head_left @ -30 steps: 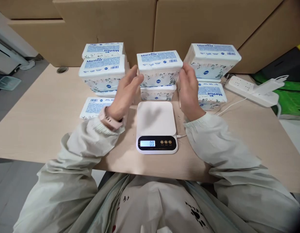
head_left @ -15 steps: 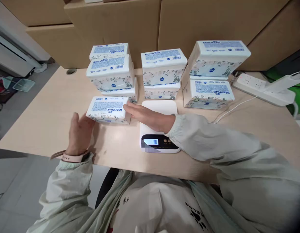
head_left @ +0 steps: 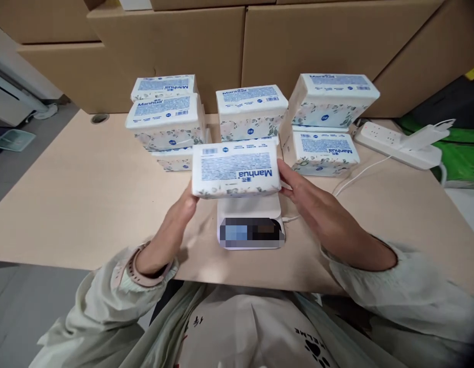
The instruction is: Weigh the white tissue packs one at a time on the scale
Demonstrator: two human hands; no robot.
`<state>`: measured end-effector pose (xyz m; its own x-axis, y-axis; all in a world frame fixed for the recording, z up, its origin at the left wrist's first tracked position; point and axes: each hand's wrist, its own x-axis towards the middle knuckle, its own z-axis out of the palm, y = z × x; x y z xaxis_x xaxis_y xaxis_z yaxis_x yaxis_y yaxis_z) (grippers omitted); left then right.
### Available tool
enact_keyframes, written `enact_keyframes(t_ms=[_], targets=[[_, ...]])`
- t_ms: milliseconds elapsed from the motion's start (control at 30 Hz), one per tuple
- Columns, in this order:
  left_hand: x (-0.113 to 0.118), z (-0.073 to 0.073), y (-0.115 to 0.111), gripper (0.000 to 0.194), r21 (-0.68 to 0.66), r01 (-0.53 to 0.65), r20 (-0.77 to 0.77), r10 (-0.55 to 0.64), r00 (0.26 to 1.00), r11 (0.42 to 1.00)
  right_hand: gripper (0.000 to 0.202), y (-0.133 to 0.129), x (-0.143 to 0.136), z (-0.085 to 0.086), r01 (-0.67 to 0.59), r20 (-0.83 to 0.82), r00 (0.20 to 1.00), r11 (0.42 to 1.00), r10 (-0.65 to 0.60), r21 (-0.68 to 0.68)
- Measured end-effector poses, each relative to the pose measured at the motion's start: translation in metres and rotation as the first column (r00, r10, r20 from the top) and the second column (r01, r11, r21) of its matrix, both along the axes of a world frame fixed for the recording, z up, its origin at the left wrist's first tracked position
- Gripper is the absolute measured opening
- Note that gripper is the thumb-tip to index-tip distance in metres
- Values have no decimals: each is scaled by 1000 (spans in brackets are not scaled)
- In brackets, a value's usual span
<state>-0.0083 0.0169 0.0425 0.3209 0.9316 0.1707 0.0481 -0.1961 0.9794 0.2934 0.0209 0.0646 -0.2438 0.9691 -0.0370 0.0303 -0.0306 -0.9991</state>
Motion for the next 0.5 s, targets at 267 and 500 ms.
enact_keyframes(t_ms=[267, 500], targets=[[2, -26, 16, 60, 41, 64, -86, -61, 994, 997, 42, -2, 13, -47, 199, -27, 980, 958, -198, 207], [-22, -57, 29, 54, -8, -195, 65, 196, 979, 981, 37, -7, 18, -74, 401, -117, 915, 904, -387, 150]])
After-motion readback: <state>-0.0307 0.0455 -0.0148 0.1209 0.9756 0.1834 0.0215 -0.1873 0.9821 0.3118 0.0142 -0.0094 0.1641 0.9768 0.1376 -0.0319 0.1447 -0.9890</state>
